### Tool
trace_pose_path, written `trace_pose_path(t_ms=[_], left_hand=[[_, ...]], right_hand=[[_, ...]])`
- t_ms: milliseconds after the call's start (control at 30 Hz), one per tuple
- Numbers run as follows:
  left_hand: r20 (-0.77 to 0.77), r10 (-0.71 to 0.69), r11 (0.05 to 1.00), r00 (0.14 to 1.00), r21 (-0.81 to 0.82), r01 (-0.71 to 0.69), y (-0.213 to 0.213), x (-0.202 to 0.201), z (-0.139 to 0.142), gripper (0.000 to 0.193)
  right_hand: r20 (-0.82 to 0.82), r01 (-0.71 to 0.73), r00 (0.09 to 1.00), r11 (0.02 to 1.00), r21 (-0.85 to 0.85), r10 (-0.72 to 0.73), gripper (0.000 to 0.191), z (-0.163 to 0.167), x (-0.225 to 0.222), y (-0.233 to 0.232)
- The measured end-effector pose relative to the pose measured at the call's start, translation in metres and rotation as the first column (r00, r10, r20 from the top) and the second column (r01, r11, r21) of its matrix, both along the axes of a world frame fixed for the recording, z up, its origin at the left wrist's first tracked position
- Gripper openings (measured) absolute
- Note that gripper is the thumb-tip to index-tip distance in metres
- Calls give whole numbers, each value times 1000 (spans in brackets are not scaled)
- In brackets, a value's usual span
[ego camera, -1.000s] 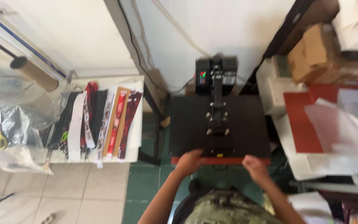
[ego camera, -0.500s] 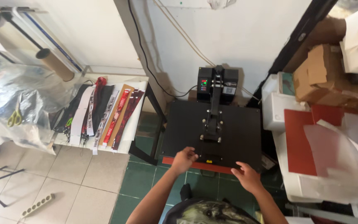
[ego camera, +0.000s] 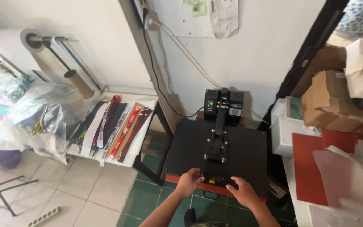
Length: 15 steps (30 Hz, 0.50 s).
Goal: The person operates a heat press to laminate a white strip, then uses scissors to cut multiple lanyards into shorter pieces. The cut pieces are placed on a nearby table.
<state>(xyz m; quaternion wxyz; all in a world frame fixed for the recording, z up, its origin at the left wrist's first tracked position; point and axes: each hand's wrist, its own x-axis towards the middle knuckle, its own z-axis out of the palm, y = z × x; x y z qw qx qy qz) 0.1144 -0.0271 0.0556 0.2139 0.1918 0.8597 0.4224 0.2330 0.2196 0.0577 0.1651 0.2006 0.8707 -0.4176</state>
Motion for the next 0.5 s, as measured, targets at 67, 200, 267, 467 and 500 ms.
trace_pose_path(t_ms=[67,200,267,467,500], left_hand=[[56,46,999,997,13,-47,1,2,-3,59],[109,53,998,993,27,-57,5,6,-8,63],[164,63,996,984,45,-71,7,9,-10,62],[141,27,999,990,40,-33,7,12,-11,58],[142,23,999,990,38,-29,7,11,-13,59]], right_hand=[[-34,9,999,1000,25,-8,71,-1,5,0],[29,32,999,999,9,-33,71,-1,11,-1],[88,37,995,999,-2,-36,71,-1,13,0],[57,65,996,997,-49,-62,69,0,20,-1],[42,86,996,995,-54,-84,69,-1,22,-1]])
